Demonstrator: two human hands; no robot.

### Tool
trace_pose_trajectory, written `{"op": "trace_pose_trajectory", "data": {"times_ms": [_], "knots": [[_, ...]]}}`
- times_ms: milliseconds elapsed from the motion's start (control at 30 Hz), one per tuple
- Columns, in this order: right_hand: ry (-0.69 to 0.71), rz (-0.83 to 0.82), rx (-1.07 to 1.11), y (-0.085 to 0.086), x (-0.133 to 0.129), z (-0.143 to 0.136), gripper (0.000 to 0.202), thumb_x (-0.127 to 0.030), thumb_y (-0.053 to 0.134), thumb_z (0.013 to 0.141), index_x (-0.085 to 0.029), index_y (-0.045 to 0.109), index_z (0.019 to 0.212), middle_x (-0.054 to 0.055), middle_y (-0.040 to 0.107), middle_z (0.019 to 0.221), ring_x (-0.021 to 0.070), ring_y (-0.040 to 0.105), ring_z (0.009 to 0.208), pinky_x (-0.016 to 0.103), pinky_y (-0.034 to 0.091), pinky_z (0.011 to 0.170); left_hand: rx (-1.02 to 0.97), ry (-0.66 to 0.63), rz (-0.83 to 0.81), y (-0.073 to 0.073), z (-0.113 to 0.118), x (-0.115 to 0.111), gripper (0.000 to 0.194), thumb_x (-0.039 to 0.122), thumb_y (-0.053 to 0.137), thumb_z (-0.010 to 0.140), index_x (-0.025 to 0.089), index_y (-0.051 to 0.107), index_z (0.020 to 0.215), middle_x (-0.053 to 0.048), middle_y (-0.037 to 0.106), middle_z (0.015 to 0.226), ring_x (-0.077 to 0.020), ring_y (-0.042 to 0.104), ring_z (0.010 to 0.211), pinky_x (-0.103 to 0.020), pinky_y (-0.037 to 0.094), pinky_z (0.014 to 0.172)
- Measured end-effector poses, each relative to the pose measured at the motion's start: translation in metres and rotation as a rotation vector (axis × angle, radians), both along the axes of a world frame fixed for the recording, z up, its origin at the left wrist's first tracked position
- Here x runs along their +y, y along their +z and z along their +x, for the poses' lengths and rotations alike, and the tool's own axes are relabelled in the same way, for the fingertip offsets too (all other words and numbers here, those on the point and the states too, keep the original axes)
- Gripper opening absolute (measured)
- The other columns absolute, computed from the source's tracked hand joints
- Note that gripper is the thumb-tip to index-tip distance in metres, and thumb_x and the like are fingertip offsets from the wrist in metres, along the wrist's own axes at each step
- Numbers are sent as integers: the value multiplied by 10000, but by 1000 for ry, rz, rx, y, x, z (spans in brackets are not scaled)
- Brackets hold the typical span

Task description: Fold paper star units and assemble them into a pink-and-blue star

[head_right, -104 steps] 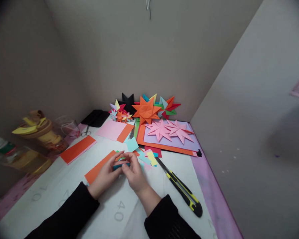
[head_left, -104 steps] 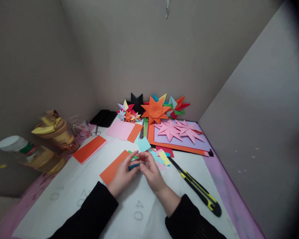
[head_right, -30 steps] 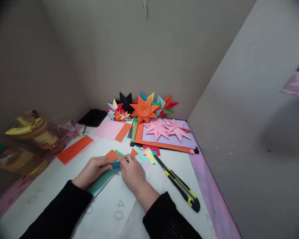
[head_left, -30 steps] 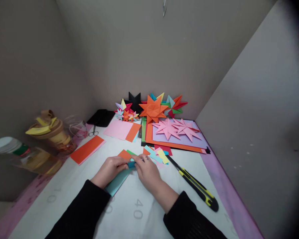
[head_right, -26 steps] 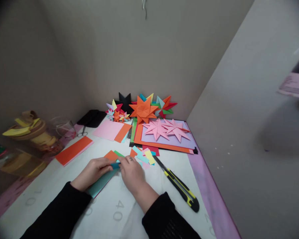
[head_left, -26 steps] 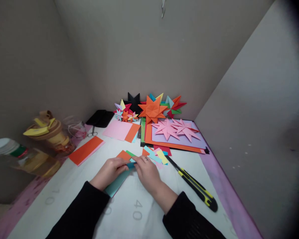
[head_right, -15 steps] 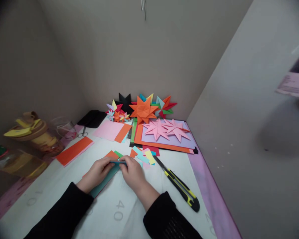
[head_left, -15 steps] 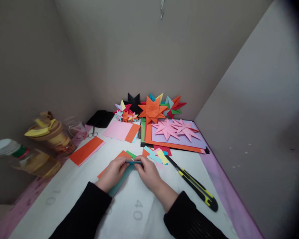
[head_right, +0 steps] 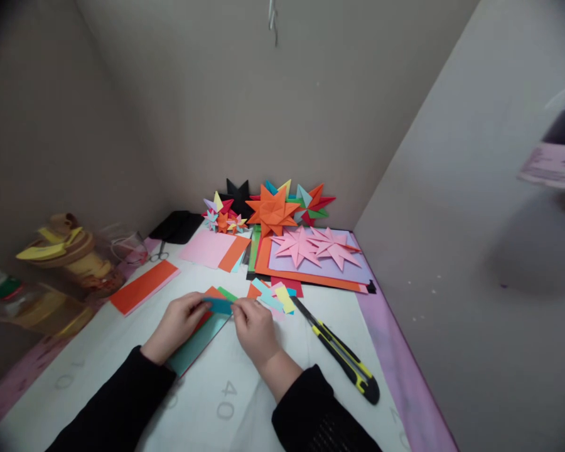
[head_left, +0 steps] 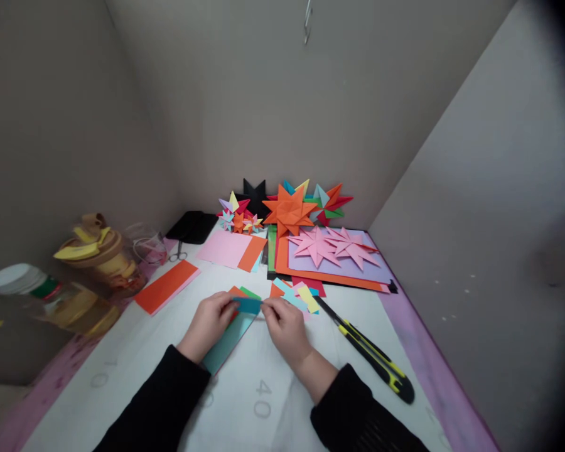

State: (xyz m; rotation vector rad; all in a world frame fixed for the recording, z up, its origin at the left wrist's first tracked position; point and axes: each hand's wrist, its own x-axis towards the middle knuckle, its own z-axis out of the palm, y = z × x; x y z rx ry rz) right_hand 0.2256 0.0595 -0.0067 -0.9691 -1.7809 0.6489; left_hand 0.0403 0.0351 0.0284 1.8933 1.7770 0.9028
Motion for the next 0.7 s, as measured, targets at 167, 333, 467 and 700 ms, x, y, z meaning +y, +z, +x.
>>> {"op": "trace_pose_trajectory", "data": {"times_ms": [167, 333, 467, 700], "knots": [[22, -47, -13, -1, 2, 1, 210, -191, 465, 864, -208, 634, 740, 21, 655, 709, 162, 595, 692, 273, 458, 667, 116, 291, -98, 17, -36, 14, 264, 344, 422, 828, 160, 611, 847, -11, 644, 733, -174, 593, 714, -245, 421, 626], [127, -88, -82, -2, 0, -1, 181, -171, 488, 857, -216, 648, 783, 14, 675, 776, 155, 613, 751, 263, 464, 705, 175, 281, -195, 16, -52, 60, 298, 288, 482, 774, 141, 581, 1013, -25, 662, 734, -171, 611, 652, -239, 421, 582], [179, -81, -164, -3, -2, 0, 175, -150, 492, 852, -220, 647, 809, 10, 670, 788, 152, 608, 776, 260, 461, 718, 265, 301, -235, 9, -50, 80, 317, 234, 533, 728, 98, 585, 1010, -118, 669, 843, -228, 626, 765, -285, 434, 662], [144, -53, -374, -2, -2, -2, 165, -214, 486, 877, -212, 633, 801, 19, 669, 749, 158, 608, 743, 250, 435, 680, 391, 163, -261, 13, -25, 13, 374, 446, 576, 722, 146, 579, 944, -136, 638, 901, -288, 618, 845, -326, 427, 697]]}}
